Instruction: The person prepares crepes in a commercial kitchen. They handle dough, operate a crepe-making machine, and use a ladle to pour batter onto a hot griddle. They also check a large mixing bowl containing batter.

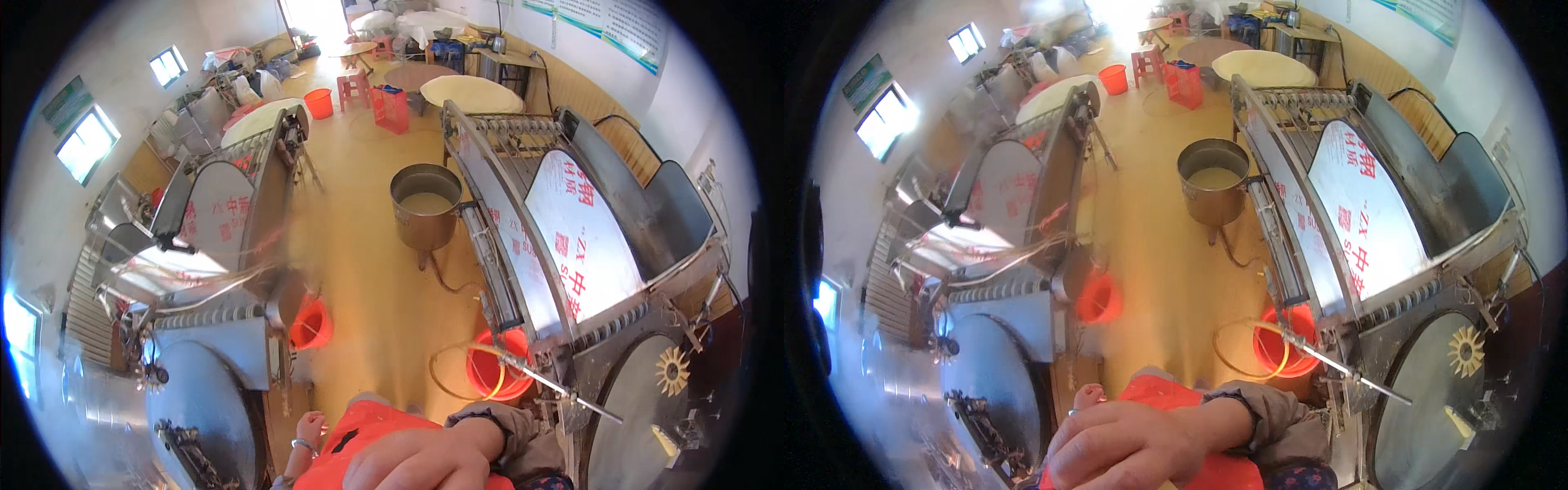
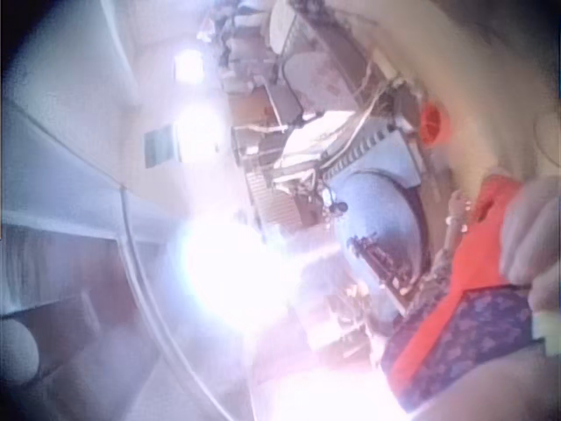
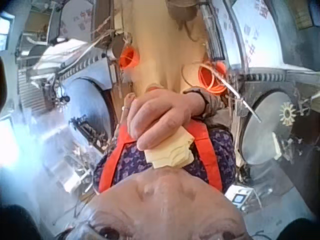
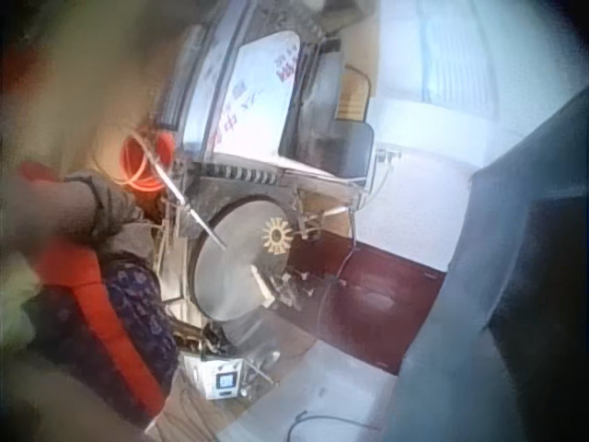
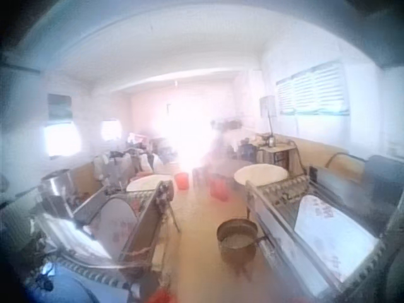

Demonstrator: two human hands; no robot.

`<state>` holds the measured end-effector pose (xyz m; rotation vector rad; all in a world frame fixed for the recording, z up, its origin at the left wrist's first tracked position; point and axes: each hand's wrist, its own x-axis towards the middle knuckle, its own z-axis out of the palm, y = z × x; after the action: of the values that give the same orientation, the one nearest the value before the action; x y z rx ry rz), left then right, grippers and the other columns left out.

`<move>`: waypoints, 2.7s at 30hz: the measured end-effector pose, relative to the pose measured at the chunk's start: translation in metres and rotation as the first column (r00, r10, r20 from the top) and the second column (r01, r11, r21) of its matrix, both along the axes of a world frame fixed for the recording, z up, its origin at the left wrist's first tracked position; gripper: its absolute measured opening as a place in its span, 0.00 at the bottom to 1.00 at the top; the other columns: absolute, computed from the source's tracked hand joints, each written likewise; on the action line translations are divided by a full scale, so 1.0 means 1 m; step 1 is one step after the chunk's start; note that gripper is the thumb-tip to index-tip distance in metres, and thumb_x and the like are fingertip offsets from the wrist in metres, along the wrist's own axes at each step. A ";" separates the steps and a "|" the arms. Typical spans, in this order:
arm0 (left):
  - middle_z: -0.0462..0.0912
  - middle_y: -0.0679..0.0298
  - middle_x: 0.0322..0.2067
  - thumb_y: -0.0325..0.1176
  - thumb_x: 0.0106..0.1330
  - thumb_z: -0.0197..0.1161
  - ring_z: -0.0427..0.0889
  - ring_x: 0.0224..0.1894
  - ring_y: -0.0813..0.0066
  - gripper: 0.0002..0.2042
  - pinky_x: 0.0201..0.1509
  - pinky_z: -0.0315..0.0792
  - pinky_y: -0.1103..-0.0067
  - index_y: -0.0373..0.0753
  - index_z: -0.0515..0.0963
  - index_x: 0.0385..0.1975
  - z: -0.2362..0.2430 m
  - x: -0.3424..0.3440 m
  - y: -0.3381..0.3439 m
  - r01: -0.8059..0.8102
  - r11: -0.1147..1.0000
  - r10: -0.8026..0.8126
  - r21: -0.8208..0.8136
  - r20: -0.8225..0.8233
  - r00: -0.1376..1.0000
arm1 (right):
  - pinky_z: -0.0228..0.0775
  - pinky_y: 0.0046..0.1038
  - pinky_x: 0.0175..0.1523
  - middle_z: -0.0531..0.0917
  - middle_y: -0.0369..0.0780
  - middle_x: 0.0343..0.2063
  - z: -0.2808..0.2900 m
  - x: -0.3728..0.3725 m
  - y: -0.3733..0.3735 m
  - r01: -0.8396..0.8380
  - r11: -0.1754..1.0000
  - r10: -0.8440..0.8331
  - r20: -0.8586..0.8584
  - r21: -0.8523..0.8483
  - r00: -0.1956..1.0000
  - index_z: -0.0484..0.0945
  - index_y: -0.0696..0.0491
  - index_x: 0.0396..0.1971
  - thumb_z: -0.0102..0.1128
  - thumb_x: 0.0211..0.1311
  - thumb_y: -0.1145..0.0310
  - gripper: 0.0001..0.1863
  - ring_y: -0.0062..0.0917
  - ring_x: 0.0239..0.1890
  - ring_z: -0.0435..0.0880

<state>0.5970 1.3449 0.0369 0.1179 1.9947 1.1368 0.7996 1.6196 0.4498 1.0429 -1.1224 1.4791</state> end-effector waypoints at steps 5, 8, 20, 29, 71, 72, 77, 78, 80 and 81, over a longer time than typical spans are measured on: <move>0.81 0.62 0.30 0.31 0.61 0.59 0.80 0.27 0.75 0.11 0.30 0.75 0.80 0.34 0.75 0.40 0.009 -0.086 0.132 0.202 0.979 -0.200 0.013 -0.103 0.974 | 0.76 0.32 0.40 0.77 0.44 0.37 -0.006 -0.085 0.094 0.192 0.976 -0.202 -0.103 -0.099 0.974 0.79 0.55 0.37 0.64 0.56 0.74 0.08 0.33 0.37 0.78; 0.80 0.63 0.29 0.30 0.62 0.58 0.79 0.27 0.78 0.09 0.31 0.74 0.81 0.34 0.75 0.39 0.009 -0.151 0.227 0.272 0.962 -0.272 -0.009 -0.106 0.957 | 0.77 0.31 0.40 0.77 0.44 0.37 -0.010 -0.149 0.154 0.245 0.966 -0.255 -0.157 -0.078 0.954 0.79 0.55 0.36 0.63 0.56 0.75 0.07 0.33 0.38 0.78; 0.80 0.61 0.36 0.32 0.62 0.60 0.78 0.38 0.76 0.13 0.42 0.74 0.79 0.32 0.76 0.43 0.069 -0.320 0.517 0.451 0.866 -0.409 0.215 -0.212 0.887 | 0.77 0.31 0.42 0.80 0.45 0.35 0.025 -0.383 0.335 0.110 0.978 -0.134 -0.136 -0.176 0.982 0.80 0.58 0.33 0.60 0.59 0.73 0.05 0.36 0.37 0.79; 0.80 0.60 0.36 0.31 0.61 0.61 0.79 0.37 0.73 0.11 0.43 0.74 0.78 0.33 0.76 0.41 0.041 -0.445 0.642 0.387 0.906 -0.344 0.170 -0.238 0.908 | 0.75 0.26 0.36 0.78 0.43 0.34 0.014 -0.528 0.502 -0.056 0.985 0.022 -0.202 -0.165 0.979 0.79 0.56 0.32 0.57 0.62 0.71 0.05 0.30 0.30 0.77; 0.81 0.60 0.34 0.34 0.60 0.61 0.80 0.35 0.72 0.14 0.40 0.75 0.77 0.34 0.76 0.43 -0.035 -0.847 1.460 0.891 0.436 -0.871 0.127 -0.188 0.453 | 0.70 0.26 0.34 0.80 0.38 0.27 -0.177 -0.718 1.202 0.867 0.439 -0.251 0.959 0.234 -0.132 0.77 0.55 0.37 0.58 0.58 0.72 0.08 0.24 0.30 0.80; 0.81 0.59 0.34 0.34 0.60 0.61 0.80 0.34 0.72 0.14 0.39 0.75 0.77 0.34 0.75 0.44 -0.041 -0.842 1.479 0.902 0.420 -0.889 0.099 -0.156 0.431 | 0.70 0.25 0.33 0.81 0.38 0.27 -0.209 -0.705 1.221 0.919 0.395 0.019 1.000 0.002 -0.010 0.77 0.56 0.33 0.57 0.61 0.71 0.05 0.23 0.29 0.79; 0.80 0.59 0.34 0.33 0.61 0.60 0.80 0.32 0.74 0.15 0.35 0.74 0.78 0.33 0.73 0.46 -0.063 -0.802 1.590 0.886 0.461 -0.883 0.047 0.126 0.452 | 0.74 0.25 0.38 0.80 0.37 0.28 -0.364 -0.626 1.319 0.908 -0.069 0.280 0.866 -0.413 0.415 0.76 0.57 0.36 0.55 0.64 0.70 0.06 0.22 0.31 0.80; 0.79 0.60 0.34 0.33 0.62 0.59 0.79 0.32 0.74 0.15 0.34 0.74 0.78 0.33 0.73 0.46 -0.068 -0.788 1.616 0.861 0.507 -0.850 0.037 0.183 0.493 | 0.74 0.25 0.39 0.79 0.38 0.28 -0.391 -0.608 1.339 0.890 -0.155 0.348 0.820 -0.428 0.455 0.75 0.56 0.36 0.55 0.64 0.70 0.06 0.22 0.31 0.80; 0.79 0.61 0.33 0.34 0.62 0.59 0.79 0.32 0.74 0.15 0.32 0.74 0.78 0.34 0.72 0.47 -0.079 -0.768 1.660 0.861 0.507 -0.827 -0.045 0.254 0.501 | 0.75 0.26 0.39 0.80 0.37 0.30 -0.439 -0.580 1.370 0.874 -0.223 0.327 0.811 -0.432 0.484 0.75 0.55 0.38 0.54 0.64 0.69 0.07 0.22 0.32 0.80; 0.79 0.61 0.33 0.34 0.63 0.58 0.79 0.32 0.74 0.16 0.31 0.74 0.79 0.35 0.72 0.48 -0.087 -0.757 1.685 0.882 0.462 -0.842 -0.095 0.265 0.469 | 0.75 0.27 0.39 0.80 0.37 0.31 -0.457 -0.563 1.385 0.877 -0.290 0.377 0.797 -0.382 0.472 0.75 0.55 0.38 0.54 0.64 0.69 0.07 0.22 0.33 0.80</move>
<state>-0.1602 3.0294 -0.0501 0.8070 1.5021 0.2119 0.2364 3.0046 -0.0074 -1.3783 -0.1725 1.5333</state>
